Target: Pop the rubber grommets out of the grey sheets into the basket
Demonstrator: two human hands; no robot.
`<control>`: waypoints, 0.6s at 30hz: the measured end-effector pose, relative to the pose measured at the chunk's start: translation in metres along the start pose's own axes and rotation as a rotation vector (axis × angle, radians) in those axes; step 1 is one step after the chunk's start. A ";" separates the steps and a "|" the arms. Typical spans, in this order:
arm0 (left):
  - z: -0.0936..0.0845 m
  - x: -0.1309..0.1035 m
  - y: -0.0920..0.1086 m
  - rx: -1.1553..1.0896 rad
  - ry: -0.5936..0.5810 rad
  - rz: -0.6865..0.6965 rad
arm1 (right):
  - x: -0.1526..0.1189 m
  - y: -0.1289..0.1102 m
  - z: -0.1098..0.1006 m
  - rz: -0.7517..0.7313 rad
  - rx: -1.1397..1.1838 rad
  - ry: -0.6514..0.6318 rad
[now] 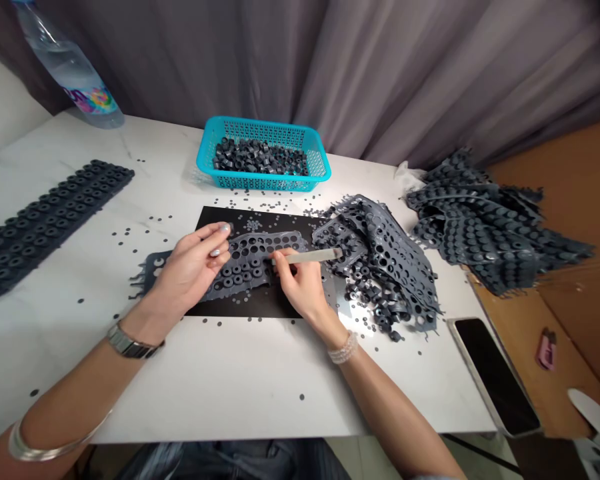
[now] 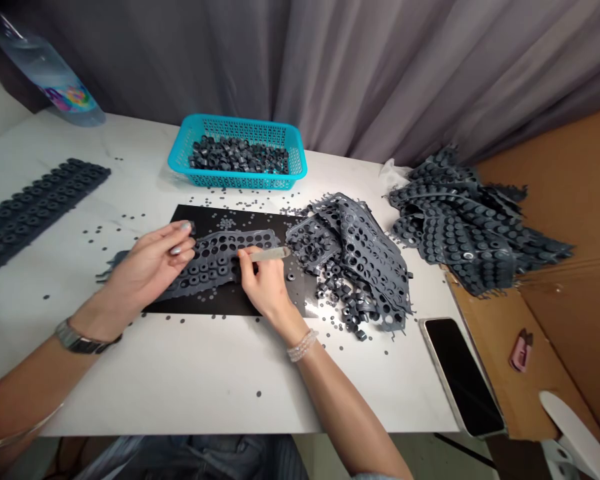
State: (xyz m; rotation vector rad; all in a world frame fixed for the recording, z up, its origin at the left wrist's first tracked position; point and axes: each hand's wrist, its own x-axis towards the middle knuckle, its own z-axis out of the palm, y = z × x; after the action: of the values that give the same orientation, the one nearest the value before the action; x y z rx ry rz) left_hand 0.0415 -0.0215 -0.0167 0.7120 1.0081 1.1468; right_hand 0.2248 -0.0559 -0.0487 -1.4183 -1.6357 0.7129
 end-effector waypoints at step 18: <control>0.016 -0.001 -0.004 -0.190 -0.153 -0.295 | 0.007 -0.004 -0.026 0.020 0.069 0.358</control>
State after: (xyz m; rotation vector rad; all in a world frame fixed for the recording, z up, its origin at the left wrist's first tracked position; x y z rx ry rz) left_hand 0.0575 -0.0228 -0.0138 0.4733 0.8310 0.9019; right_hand 0.2450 -0.0527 -0.0306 -1.4208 -1.3092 0.4871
